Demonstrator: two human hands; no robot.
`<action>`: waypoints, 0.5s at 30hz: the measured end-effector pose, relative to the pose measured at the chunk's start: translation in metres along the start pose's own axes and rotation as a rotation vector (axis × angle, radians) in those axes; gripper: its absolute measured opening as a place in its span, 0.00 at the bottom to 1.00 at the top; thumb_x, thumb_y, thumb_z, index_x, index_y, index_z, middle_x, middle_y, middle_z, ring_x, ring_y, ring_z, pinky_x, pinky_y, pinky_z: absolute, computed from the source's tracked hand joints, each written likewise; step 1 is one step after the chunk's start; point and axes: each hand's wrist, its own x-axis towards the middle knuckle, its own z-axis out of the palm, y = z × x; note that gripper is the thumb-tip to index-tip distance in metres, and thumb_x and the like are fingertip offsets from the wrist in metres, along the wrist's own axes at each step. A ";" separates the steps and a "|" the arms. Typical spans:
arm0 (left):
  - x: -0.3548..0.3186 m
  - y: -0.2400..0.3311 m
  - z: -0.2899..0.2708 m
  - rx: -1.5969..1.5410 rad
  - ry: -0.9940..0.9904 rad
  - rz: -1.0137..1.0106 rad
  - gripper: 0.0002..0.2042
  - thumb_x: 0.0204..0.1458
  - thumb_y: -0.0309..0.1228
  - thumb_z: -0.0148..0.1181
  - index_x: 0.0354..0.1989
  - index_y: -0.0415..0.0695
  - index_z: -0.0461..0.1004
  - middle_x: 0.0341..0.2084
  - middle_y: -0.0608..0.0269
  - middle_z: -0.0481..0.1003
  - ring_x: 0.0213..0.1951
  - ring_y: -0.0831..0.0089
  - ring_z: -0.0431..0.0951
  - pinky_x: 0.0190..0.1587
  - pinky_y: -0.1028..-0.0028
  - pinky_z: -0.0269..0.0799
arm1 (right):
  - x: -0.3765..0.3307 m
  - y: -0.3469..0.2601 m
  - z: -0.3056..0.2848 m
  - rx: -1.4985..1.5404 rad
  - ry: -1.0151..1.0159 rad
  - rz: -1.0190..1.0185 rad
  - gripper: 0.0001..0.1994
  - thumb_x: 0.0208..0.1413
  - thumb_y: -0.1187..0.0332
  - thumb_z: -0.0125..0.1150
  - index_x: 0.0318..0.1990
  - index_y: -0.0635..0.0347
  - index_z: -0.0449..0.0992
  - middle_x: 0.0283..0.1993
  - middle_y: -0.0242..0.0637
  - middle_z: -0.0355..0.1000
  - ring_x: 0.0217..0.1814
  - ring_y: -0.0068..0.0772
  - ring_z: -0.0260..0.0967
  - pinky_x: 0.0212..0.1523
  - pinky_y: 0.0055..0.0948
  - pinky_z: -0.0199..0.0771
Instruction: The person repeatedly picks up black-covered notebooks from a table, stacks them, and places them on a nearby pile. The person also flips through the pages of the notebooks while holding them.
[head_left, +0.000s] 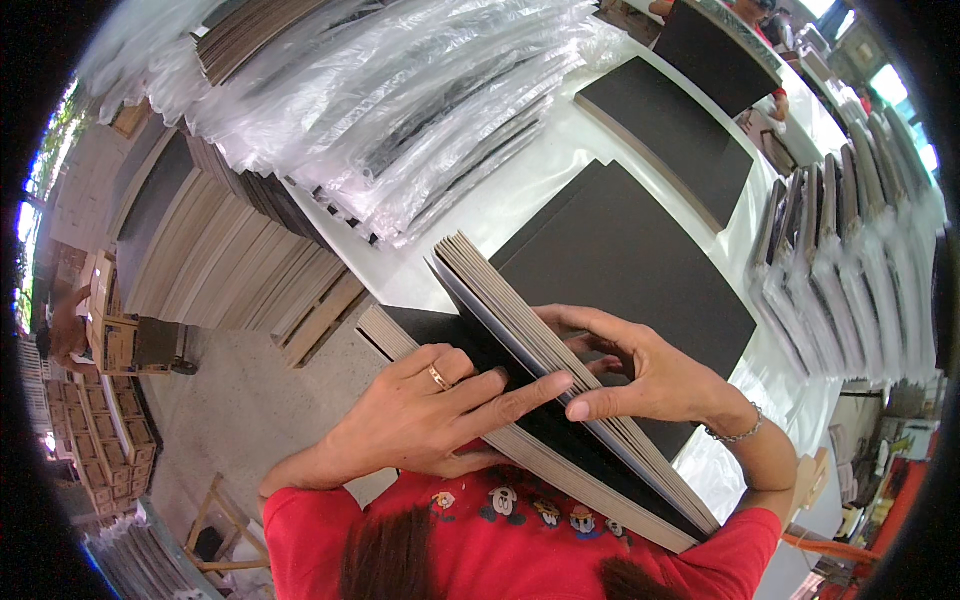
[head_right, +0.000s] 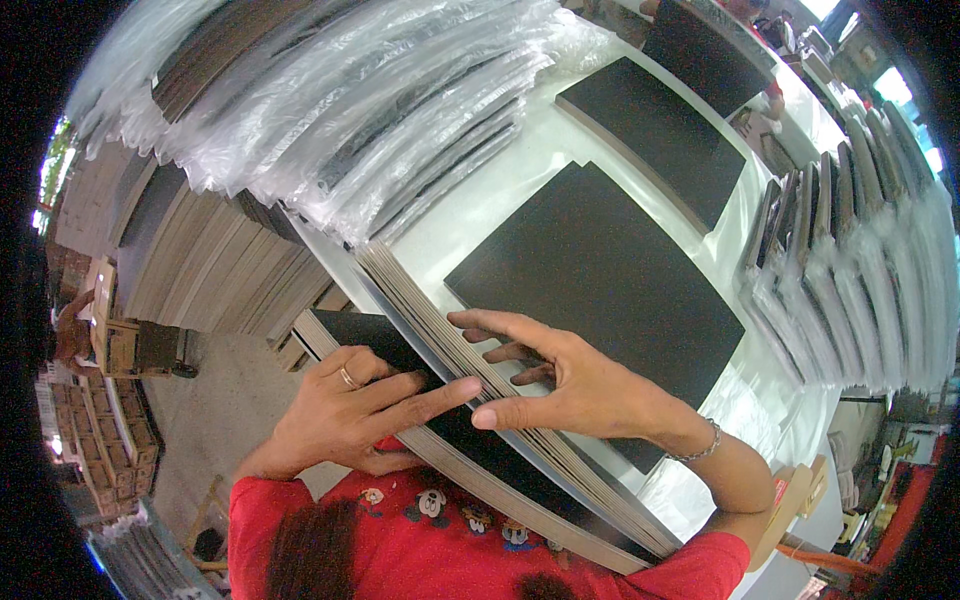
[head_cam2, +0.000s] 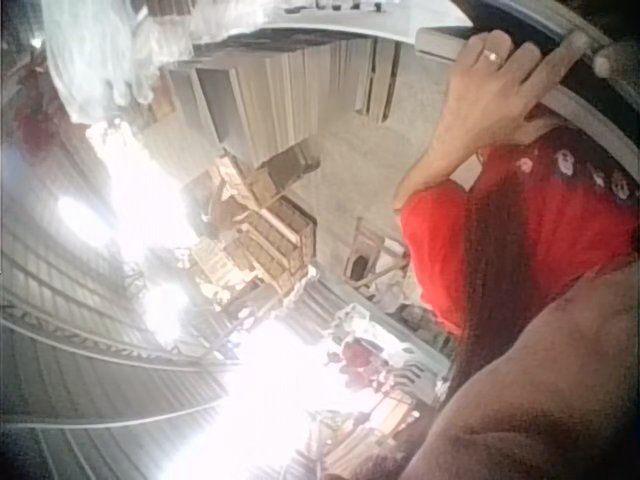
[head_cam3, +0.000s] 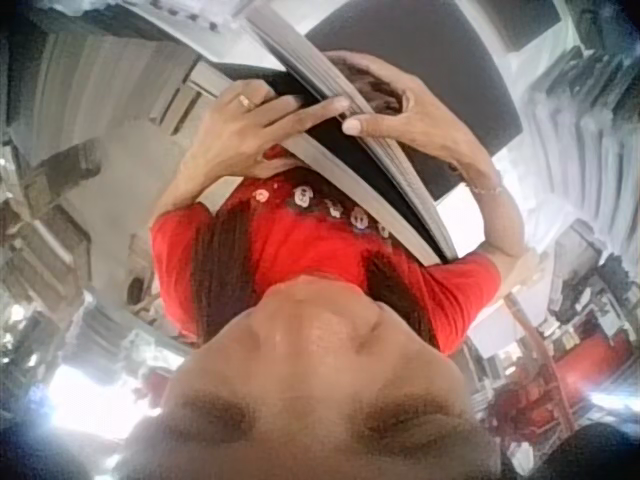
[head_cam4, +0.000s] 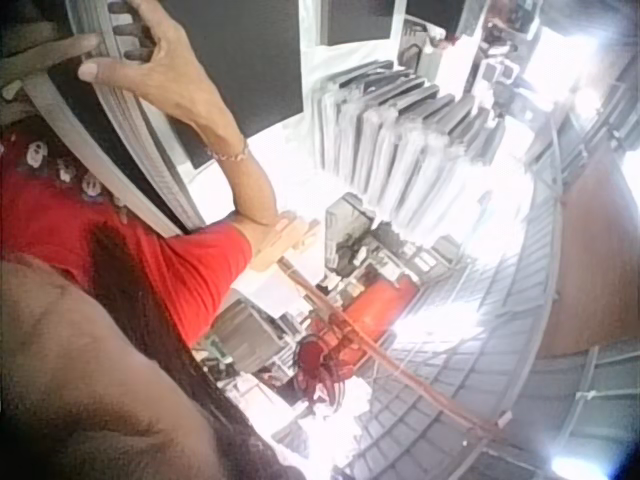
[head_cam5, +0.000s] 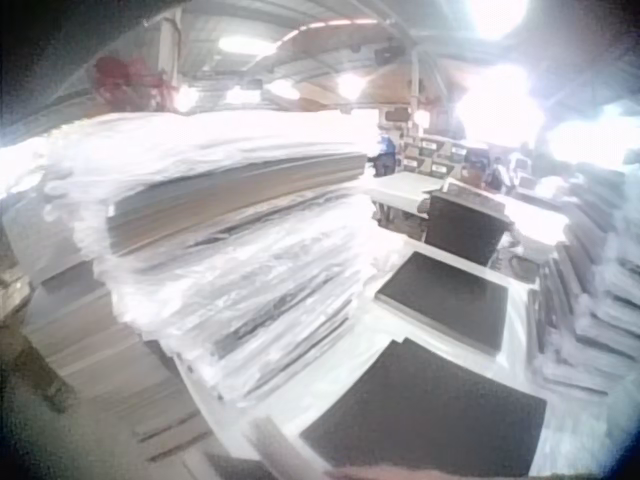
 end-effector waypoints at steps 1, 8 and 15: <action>0.000 0.000 0.000 -0.003 0.005 -0.002 0.38 0.38 0.46 0.65 0.63 0.60 0.61 0.23 0.74 0.61 0.28 0.76 0.62 0.35 0.77 0.64 | 0.000 0.001 0.000 0.006 -0.002 -0.003 0.43 0.44 0.52 0.69 0.66 0.58 0.54 0.63 0.49 0.57 0.62 0.48 0.58 0.59 0.45 0.63; -0.002 0.001 0.000 0.007 0.030 0.001 0.37 0.38 0.47 0.65 0.63 0.60 0.62 0.23 0.75 0.59 0.27 0.78 0.61 0.34 0.79 0.64 | 0.000 -0.001 0.000 0.028 -0.012 0.008 0.43 0.44 0.52 0.69 0.65 0.60 0.54 0.63 0.47 0.57 0.62 0.44 0.59 0.59 0.44 0.63; -0.005 0.000 0.010 0.024 0.114 0.004 0.41 0.22 0.45 0.66 0.57 0.64 0.69 0.25 0.79 0.65 0.26 0.77 0.62 0.31 0.76 0.63 | 0.000 -0.001 0.000 0.057 -0.020 -0.010 0.42 0.45 0.54 0.68 0.65 0.61 0.53 0.63 0.46 0.57 0.61 0.41 0.60 0.58 0.41 0.65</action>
